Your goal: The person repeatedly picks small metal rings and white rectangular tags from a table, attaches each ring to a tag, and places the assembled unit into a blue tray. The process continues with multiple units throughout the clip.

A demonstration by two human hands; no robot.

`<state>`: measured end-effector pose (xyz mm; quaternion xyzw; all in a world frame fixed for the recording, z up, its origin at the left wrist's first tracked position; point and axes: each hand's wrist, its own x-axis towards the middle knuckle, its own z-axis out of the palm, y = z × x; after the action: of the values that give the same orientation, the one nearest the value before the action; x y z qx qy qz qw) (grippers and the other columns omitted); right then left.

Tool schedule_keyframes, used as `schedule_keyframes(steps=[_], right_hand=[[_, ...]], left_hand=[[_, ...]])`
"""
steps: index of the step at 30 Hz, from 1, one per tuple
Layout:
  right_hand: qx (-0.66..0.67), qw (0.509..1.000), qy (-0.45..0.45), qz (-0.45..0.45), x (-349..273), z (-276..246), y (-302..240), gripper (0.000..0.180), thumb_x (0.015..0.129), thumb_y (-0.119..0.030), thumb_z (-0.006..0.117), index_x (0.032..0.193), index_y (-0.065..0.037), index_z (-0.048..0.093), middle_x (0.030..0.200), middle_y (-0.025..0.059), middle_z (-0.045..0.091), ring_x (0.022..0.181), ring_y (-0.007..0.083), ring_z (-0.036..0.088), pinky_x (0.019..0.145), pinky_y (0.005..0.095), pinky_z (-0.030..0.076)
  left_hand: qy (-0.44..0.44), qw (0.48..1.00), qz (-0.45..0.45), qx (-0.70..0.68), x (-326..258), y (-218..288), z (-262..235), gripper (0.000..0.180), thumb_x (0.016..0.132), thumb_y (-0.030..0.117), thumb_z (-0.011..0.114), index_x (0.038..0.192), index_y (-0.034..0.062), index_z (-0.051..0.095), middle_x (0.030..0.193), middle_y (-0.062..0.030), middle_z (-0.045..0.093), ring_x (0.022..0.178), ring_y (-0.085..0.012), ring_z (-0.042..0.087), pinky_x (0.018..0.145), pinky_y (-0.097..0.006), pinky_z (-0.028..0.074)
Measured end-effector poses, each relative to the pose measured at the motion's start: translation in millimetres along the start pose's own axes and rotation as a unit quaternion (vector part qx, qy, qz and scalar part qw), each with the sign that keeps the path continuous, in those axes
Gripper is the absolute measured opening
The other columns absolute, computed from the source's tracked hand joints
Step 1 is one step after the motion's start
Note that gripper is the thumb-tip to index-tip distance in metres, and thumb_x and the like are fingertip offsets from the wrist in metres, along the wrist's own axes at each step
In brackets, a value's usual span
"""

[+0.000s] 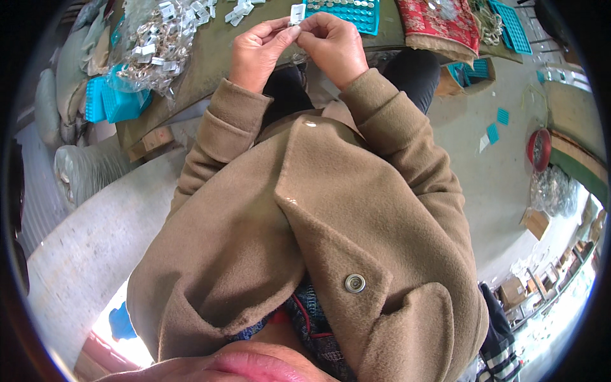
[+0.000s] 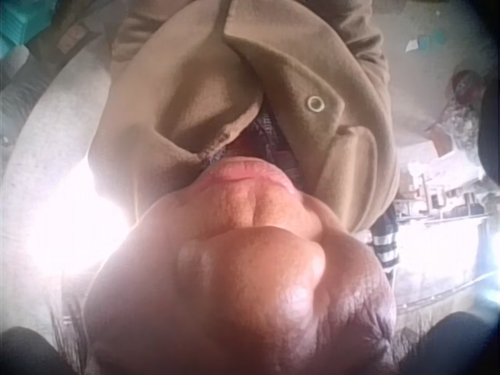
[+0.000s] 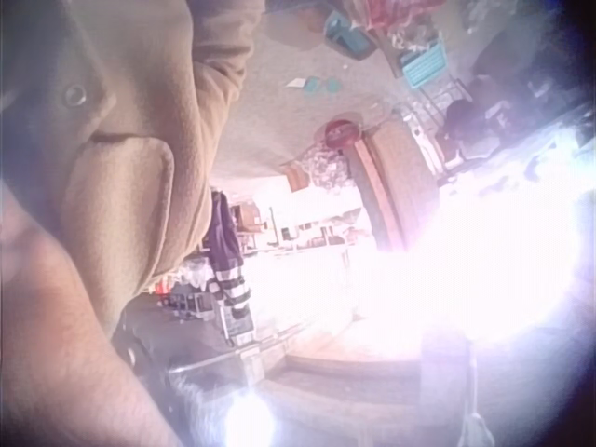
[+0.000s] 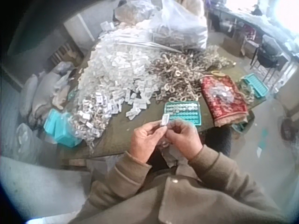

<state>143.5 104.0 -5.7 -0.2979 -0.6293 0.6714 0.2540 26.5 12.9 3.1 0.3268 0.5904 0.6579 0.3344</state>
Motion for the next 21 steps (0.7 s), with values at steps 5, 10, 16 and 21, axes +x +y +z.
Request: schedule_keyframes(steps=[5, 10, 16, 21], right_hand=[[-0.053, 0.994, -0.040, -0.082, -4, 0, -10, 0.026, 0.087, -0.005, 0.067, 0.112, -0.007, 0.060, 0.079, -0.0013, 0.060, 0.074, 0.0052, 0.055, 0.066, 0.0196, 0.046], [-0.162, 0.972, -0.051, -0.163, -2, -8, -17, 0.030, 0.088, -0.005, 0.065, 0.117, -0.007, 0.058, 0.078, -0.0016, 0.058, 0.073, 0.0050, 0.054, 0.067, 0.0193, 0.045], [-0.018, 0.986, -0.120, -0.117, 10, -15, -7, 0.025, 0.089, -0.003, 0.063, 0.114, -0.006, 0.058, 0.080, -0.0031, 0.054, 0.075, 0.0024, 0.054, 0.067, 0.0174, 0.046], [-0.042, 0.983, -0.125, -0.125, 10, -13, -5, 0.018, 0.088, -0.003, 0.064, 0.105, -0.006, 0.057, 0.080, -0.0047, 0.053, 0.073, 0.0014, 0.053, 0.064, 0.0177, 0.045]], left_hand=[[0.044, 0.997, -0.046, 0.046, -2, 7, -5, 0.023, 0.088, 0.010, 0.067, 0.102, -0.0076, 0.068, 0.088, -0.0056, 0.069, 0.076, -0.0070, 0.060, 0.067, -0.020, 0.050], [0.095, 0.991, -0.094, 0.021, -4, 10, -4, 0.022, 0.086, 0.012, 0.065, 0.100, -0.0045, 0.069, 0.085, -0.0034, 0.069, 0.067, -0.0055, 0.056, 0.058, -0.018, 0.045], [0.062, 0.953, -0.225, -0.195, 1, 20, -10, 0.022, 0.091, 0.016, 0.060, 0.110, 0.0037, 0.063, 0.094, -0.0057, 0.069, 0.063, -0.0031, 0.047, 0.047, -0.016, 0.033], [0.056, 0.921, -0.271, -0.276, 4, 21, -16, 0.012, 0.092, 0.012, 0.057, 0.103, 0.0069, 0.058, 0.104, -0.0099, 0.068, 0.062, -0.0027, 0.046, 0.046, -0.015, 0.033]])
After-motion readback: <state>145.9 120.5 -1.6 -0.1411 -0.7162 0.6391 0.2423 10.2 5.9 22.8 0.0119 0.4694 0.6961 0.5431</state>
